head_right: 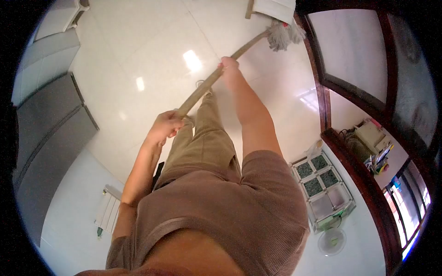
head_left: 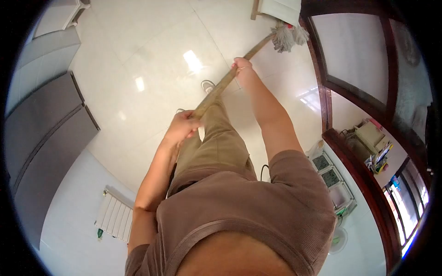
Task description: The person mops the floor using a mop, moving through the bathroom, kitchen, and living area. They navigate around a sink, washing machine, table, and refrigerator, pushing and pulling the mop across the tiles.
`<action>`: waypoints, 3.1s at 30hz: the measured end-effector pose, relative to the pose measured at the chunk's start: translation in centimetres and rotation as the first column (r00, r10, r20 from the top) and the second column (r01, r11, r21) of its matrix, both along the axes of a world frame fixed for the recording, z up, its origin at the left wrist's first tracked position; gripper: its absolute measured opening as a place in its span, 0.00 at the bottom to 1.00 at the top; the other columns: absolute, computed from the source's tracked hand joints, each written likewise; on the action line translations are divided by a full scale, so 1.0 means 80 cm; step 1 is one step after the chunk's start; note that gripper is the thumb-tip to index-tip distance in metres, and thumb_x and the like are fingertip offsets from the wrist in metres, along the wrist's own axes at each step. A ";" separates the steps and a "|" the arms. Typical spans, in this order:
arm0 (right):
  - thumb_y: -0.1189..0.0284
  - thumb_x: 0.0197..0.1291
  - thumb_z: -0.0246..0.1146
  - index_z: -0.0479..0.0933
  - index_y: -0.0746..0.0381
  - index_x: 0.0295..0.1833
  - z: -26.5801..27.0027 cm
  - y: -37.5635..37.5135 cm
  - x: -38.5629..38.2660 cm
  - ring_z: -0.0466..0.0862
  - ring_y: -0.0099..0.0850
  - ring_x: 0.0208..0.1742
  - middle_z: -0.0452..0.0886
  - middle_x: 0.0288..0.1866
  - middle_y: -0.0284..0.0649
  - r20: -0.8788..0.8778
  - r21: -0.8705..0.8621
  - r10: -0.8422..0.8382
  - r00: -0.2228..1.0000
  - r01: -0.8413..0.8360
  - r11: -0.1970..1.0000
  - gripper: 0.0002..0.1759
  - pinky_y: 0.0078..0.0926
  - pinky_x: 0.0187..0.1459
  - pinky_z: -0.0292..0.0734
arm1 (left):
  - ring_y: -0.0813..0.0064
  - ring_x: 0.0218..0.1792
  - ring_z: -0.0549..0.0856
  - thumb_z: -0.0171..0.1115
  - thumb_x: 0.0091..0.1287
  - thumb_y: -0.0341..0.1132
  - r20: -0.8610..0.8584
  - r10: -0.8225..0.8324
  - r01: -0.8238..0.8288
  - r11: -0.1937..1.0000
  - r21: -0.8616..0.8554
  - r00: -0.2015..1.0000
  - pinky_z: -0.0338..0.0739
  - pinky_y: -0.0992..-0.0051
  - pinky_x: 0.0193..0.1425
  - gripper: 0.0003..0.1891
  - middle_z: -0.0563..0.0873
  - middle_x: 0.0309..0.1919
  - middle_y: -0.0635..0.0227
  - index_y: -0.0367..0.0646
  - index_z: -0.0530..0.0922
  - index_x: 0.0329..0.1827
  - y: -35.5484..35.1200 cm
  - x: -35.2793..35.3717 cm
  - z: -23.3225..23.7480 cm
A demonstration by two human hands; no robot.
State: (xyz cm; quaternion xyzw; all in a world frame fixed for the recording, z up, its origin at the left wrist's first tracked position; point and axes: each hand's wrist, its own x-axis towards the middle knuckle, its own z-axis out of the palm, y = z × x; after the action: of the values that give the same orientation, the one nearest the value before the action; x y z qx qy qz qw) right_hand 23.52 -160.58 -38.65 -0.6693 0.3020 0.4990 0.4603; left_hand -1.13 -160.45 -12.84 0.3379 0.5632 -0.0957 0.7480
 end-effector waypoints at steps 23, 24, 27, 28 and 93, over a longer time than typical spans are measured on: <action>0.77 0.43 0.58 0.67 0.72 0.32 0.185 0.006 -0.330 0.77 0.34 0.19 0.72 0.22 0.44 -0.416 0.260 0.094 0.904 0.019 0.965 0.11 0.28 0.19 0.74 | 0.85 0.11 0.66 0.61 0.42 0.22 -0.533 -0.121 0.193 0.978 0.082 0.837 0.58 0.82 0.11 0.19 0.69 0.14 0.75 0.28 0.76 0.41 0.025 -0.220 0.234; 0.78 0.43 0.58 0.67 0.72 0.31 0.165 0.010 -0.323 0.77 0.34 0.19 0.72 0.22 0.44 -0.382 0.269 0.055 0.923 0.054 0.962 0.10 0.29 0.19 0.74 | 0.85 0.11 0.66 0.61 0.43 0.23 -0.515 -0.163 0.243 0.966 0.091 0.842 0.58 0.82 0.11 0.19 0.69 0.14 0.75 0.28 0.76 0.41 0.034 -0.209 0.223; 0.79 0.42 0.58 0.67 0.71 0.30 0.131 0.029 -0.257 0.75 0.33 0.18 0.72 0.23 0.44 -0.307 0.268 -0.047 0.951 0.133 0.954 0.09 0.29 0.19 0.73 | 0.85 0.11 0.67 0.60 0.44 0.25 -0.439 -0.219 0.277 0.958 0.071 0.871 0.58 0.81 0.12 0.18 0.69 0.14 0.75 0.30 0.76 0.42 0.058 -0.159 0.175; 0.79 0.42 0.58 0.67 0.70 0.30 0.109 0.032 -0.238 0.74 0.33 0.18 0.72 0.23 0.43 -0.257 0.272 -0.097 0.961 0.169 0.947 0.08 0.29 0.19 0.73 | 0.85 0.11 0.67 0.59 0.45 0.25 -0.426 -0.277 0.346 0.933 0.094 0.861 0.59 0.81 0.12 0.18 0.69 0.14 0.75 0.30 0.76 0.42 0.061 -0.142 0.161; 0.77 0.48 0.56 0.68 0.63 0.26 0.134 0.028 -0.736 0.75 0.33 0.17 0.70 0.18 0.38 -0.342 0.405 0.482 0.806 -0.337 0.850 0.04 0.33 0.19 0.75 | 0.50 0.36 0.80 0.55 0.48 0.28 -0.873 0.047 0.604 0.704 0.374 0.485 0.74 0.61 0.39 0.20 0.81 0.32 0.49 0.44 0.76 0.48 -0.150 -0.524 0.191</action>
State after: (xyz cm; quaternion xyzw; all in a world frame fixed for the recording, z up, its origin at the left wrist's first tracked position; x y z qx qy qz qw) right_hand -35.32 -158.35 -27.91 -0.5065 0.1558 0.7655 0.3651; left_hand -43.06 -172.46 2.41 0.5767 0.7746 -0.1754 0.1913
